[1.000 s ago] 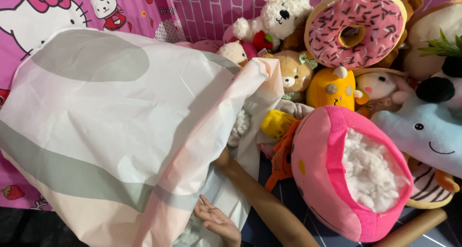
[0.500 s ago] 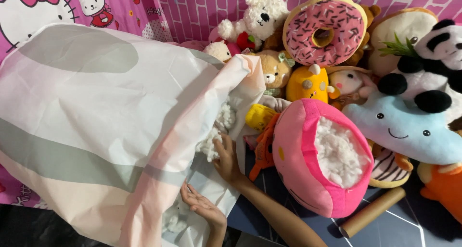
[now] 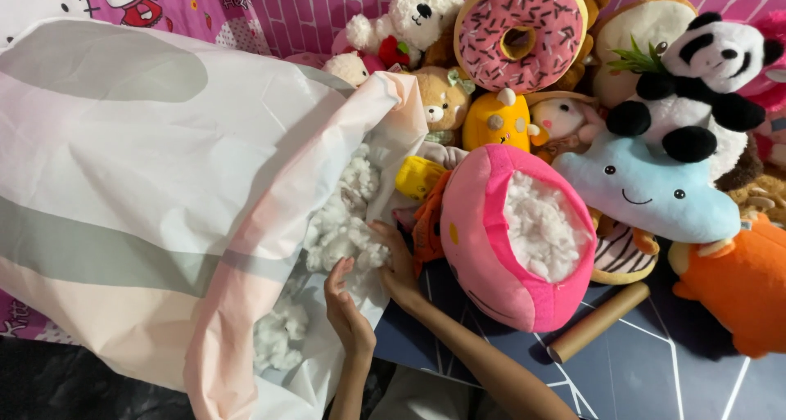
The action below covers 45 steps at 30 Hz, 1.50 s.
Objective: Stuffing a pink plush toy with white fiberfill using a wooden dowel to pack the material inside.
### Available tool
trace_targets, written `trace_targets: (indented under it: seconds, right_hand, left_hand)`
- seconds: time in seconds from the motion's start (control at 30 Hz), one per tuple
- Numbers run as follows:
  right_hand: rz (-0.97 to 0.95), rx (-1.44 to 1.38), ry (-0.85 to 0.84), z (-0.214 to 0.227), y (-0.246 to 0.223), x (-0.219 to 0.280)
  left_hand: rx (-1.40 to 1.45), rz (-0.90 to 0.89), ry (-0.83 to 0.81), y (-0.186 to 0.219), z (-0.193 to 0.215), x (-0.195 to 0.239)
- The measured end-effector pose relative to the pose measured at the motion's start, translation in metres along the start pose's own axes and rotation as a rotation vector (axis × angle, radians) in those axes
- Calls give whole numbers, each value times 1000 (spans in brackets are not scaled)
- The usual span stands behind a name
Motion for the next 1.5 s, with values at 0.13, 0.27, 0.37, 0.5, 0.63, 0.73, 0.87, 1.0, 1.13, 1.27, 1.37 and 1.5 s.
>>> trace_targets:
  seconds: [0.13, 0.27, 0.37, 0.5, 0.63, 0.73, 0.87, 1.0, 1.13, 1.27, 1.37, 1.5]
  right_hand:
    - [-164, -113, 28, 5, 0, 7]
    - [-184, -302, 56, 5, 1, 7]
    - [-162, -334, 73, 8, -4, 5]
    - [-195, -134, 8, 4, -8, 2]
    - [-44, 58, -84, 3, -19, -2]
    - [15, 230, -119, 1, -25, -1]
    - [101, 454, -167, -9, -14, 13]
    - [-74, 330, -311, -14, -5, 15]
    - [-204, 256, -319, -10, 1, 16]
    - [-338, 100, -115, 5, 6, 10]
    - [-317, 114, 6, 17, 1, 5]
    - [-150, 254, 69, 25, -6, -1]
  left_hand:
    - [110, 92, -36, 3, -6, -15]
    - [130, 50, -59, -5, -13, -30]
    - [148, 63, -69, -23, -13, -34]
    - [220, 111, -48, -32, -12, -35]
    - [223, 148, -34, -33, -10, -36]
    - [265, 158, -50, -32, -11, -35]
    - [316, 208, -86, -31, -12, -33]
    - [284, 252, -96, -29, -13, -31]
    - [292, 214, -76, -36, -13, -34]
    - [203, 201, -118, -38, -16, -34]
    - [169, 204, -143, -37, -17, -34]
    - [142, 194, -153, -30, -18, -33]
Point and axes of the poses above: each hand's wrist, its own x-axis away from the middle knuckle, its own z-axis out of the back of the hand, y = z × x, the point moved 5 cm from there along -x, towards the middle knuckle, and after that the axes turned 12 degrees about z, right-handed, at the moved point
